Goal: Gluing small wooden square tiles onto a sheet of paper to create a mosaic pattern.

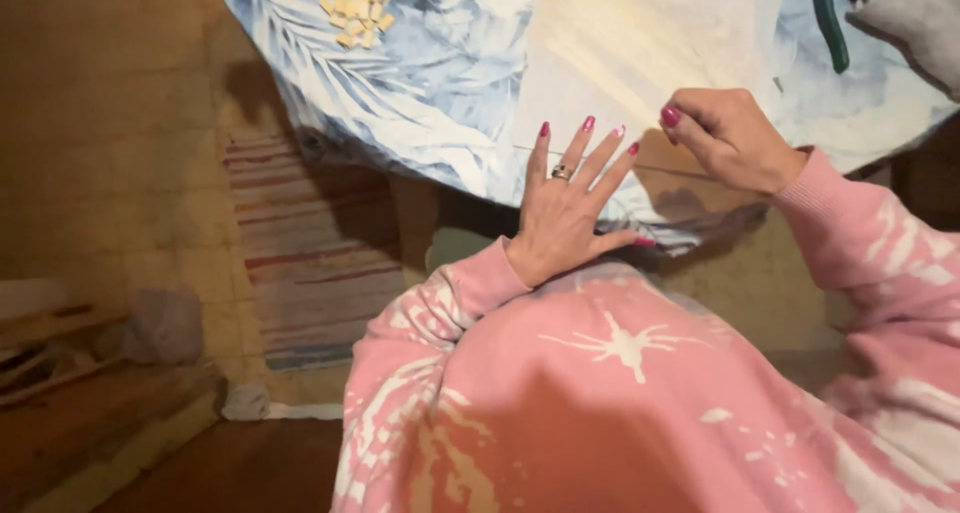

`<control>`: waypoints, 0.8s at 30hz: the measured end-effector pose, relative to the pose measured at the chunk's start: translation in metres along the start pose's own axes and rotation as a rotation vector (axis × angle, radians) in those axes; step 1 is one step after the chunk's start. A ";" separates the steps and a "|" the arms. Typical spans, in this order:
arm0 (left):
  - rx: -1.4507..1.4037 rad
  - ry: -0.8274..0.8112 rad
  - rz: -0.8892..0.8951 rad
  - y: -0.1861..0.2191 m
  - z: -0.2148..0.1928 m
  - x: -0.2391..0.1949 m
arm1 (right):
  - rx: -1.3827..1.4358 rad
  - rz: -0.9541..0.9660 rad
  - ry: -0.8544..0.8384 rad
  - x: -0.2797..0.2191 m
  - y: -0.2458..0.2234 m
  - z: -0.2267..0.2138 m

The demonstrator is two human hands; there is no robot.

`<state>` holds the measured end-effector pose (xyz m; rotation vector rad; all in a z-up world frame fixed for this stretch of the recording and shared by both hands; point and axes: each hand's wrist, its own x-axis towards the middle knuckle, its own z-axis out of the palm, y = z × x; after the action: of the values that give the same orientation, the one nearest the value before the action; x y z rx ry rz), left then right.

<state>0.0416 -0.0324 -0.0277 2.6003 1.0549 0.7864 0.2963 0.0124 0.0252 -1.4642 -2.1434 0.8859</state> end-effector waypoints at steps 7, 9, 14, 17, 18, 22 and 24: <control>0.027 -0.144 -0.077 0.004 0.002 -0.005 | 0.214 0.024 -0.034 -0.005 0.004 0.008; 0.057 -0.117 -0.065 0.003 0.004 -0.003 | 0.178 0.003 -0.033 -0.002 0.003 0.007; 0.057 -0.085 -0.088 0.006 0.006 -0.005 | -0.129 -0.117 -0.006 -0.007 0.009 0.008; 0.057 -0.065 -0.088 0.004 0.007 -0.007 | -0.498 -0.187 -0.022 -0.020 0.002 0.010; 0.050 -0.047 -0.082 0.002 0.008 -0.005 | -0.645 -0.125 -0.057 -0.024 -0.003 0.008; -0.005 -0.060 -0.092 -0.001 0.010 -0.008 | -0.580 -0.207 0.024 -0.004 0.003 0.021; 0.018 -0.051 -0.074 -0.002 0.009 -0.008 | -0.517 -0.236 0.068 0.025 -0.004 0.032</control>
<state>0.0408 -0.0364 -0.0392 2.5653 1.1417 0.6936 0.2639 0.0257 0.0039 -1.3857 -2.5433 0.1986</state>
